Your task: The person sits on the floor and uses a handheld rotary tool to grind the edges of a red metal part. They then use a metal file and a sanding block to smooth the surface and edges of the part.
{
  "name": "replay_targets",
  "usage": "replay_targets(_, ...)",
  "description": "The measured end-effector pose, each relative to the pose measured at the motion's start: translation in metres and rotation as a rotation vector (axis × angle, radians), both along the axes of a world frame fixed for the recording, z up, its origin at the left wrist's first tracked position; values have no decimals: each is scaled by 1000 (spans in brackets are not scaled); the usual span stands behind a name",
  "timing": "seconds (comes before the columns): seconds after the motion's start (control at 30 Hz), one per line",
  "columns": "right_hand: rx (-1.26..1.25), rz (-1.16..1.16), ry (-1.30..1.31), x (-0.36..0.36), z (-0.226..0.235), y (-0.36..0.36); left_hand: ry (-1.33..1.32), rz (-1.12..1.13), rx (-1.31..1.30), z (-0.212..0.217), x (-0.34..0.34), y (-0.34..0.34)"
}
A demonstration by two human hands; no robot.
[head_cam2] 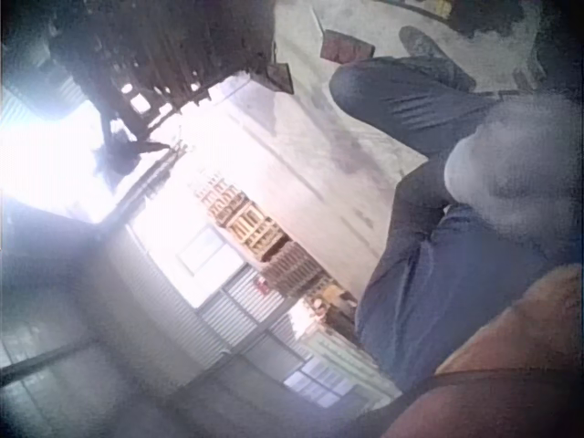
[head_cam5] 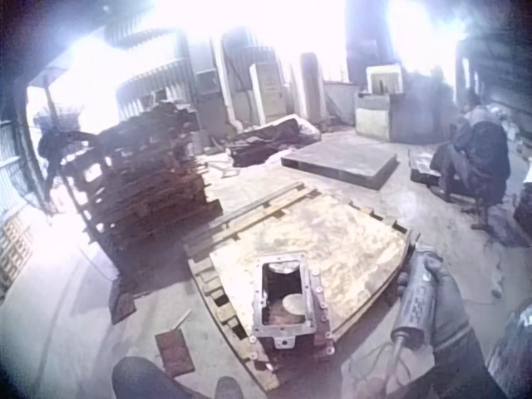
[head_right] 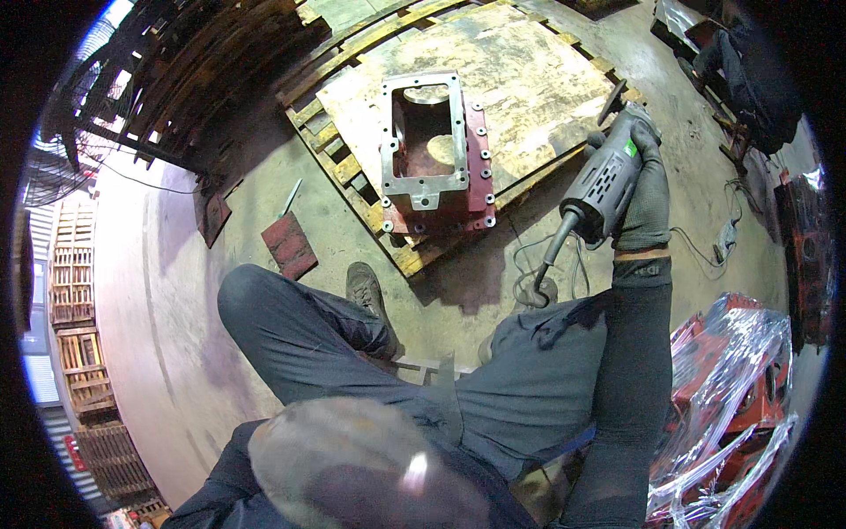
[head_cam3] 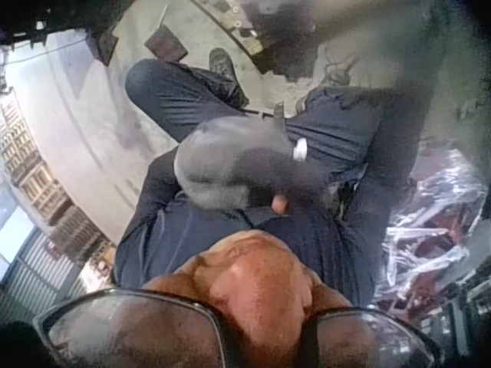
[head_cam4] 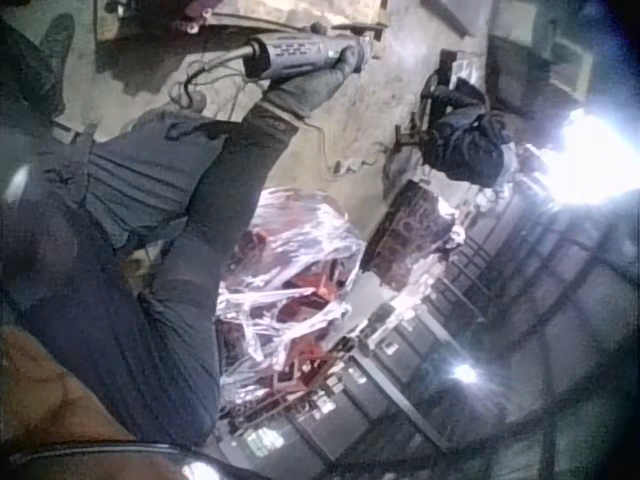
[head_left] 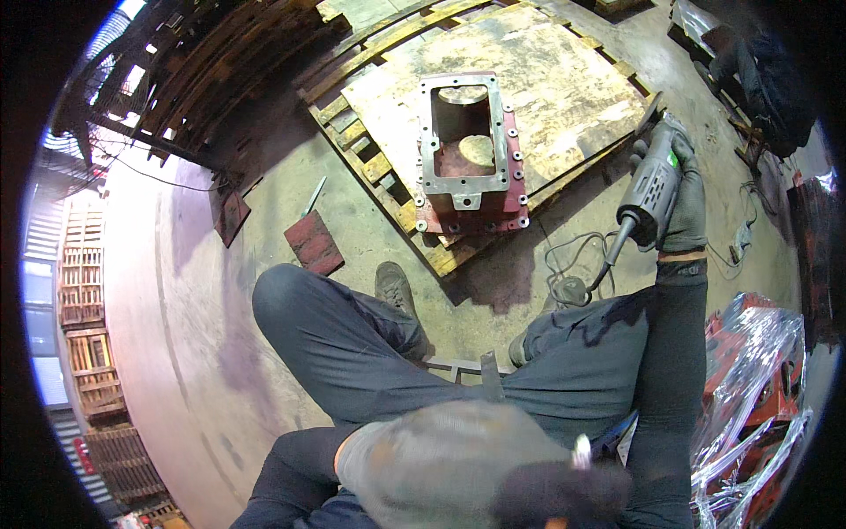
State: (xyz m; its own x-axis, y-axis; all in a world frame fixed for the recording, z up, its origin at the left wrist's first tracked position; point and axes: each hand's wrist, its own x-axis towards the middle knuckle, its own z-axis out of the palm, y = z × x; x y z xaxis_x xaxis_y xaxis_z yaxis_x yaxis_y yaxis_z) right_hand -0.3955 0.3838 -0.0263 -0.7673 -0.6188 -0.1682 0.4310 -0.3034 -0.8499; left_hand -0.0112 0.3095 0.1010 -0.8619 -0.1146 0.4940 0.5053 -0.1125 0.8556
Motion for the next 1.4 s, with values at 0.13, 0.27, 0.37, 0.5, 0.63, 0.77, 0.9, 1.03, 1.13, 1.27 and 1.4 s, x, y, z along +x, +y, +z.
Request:
replay_targets(0.13, 75, -11, 17, 11, 0, -6, 167, 18, 39, -2, -9, 10)
replay_targets(0.27, 49, -14, 3, 4, -2, -4, 254, 14, 51, -10, -17, 11)
replay_targets(0.37, 54, 10, -42, 1, -6, -3, 288, 28, 58, -14, -20, 10)
replay_targets(0.5, 36, 30, -45, 5, -7, -7, 318, 60, 59, -19, -20, 7)
replay_targets(0.63, 53, 8, -3, 5, -8, -10, 345, 77, 60, -23, -22, 3)
replay_targets(0.77, 99, 46, -35, 9, -6, -13, 381, 102, 51, -24, -20, -2)
replay_targets(0.9, 156, 113, -44, 16, -8, -18, 400, 130, 46, -27, -18, -9)
replay_targets(1.03, 101, 177, -68, 27, -10, -30, 396, 154, 72, -28, -15, -15)
replay_targets(1.13, 165, 235, -96, 33, -10, -38, 288, 220, 51, -30, -15, -21)
replay_targets(1.27, 215, 404, -149, 50, -16, -56, -309, 388, 54, -24, -1, -59)
replay_targets(1.4, 272, 536, -165, 71, -12, -71, -580, 792, 121, -50, -8, -110)
